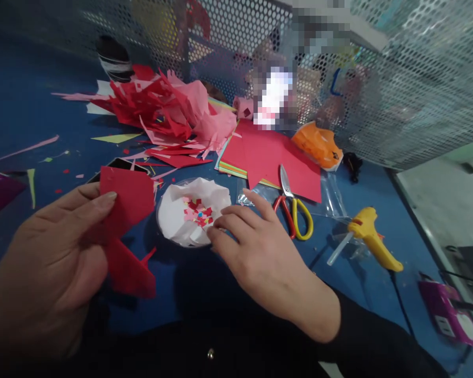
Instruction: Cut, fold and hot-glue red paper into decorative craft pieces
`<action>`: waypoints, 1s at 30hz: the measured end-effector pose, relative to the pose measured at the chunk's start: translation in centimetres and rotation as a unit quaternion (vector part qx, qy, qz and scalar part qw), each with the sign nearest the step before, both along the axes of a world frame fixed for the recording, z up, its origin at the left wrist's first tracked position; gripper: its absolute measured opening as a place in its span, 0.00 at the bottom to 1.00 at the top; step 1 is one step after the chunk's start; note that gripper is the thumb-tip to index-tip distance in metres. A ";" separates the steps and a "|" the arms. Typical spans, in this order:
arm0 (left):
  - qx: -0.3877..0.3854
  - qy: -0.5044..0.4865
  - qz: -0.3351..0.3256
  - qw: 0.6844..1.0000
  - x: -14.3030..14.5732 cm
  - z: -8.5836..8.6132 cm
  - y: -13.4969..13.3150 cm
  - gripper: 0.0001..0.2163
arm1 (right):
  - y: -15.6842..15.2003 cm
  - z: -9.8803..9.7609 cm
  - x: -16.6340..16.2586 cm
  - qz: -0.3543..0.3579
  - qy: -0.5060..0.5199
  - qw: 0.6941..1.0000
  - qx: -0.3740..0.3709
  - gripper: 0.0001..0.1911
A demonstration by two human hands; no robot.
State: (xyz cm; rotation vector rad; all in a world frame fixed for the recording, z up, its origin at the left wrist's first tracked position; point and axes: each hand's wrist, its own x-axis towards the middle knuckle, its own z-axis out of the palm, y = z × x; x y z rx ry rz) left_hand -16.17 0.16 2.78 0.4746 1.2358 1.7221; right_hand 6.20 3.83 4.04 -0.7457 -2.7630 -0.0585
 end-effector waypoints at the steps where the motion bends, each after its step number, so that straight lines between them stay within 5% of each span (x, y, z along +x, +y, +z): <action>1: -0.009 0.002 0.008 1.000 0.0 0.1 0.0 0.04 | 0.3 0.5 0.1 -0.005 0.013 1.000 -0.012 0.09; 9: 0.012 0.102 0.106 0.989 -0.3 -0.7 0.0 0.03 | 4.2 1.5 -2.6 -0.024 -0.028 0.999 -0.030 0.13; 18: 0.031 0.074 0.068 0.994 -0.3 -0.8 -0.3 0.05 | 5.6 -0.1 -5.8 -0.041 -0.174 0.982 -0.053 0.11; 30: 0.007 0.080 0.083 0.993 -0.5 -0.8 -0.6 0.04 | 5.9 -1.1 -6.3 -0.034 -0.171 0.984 -0.029 0.11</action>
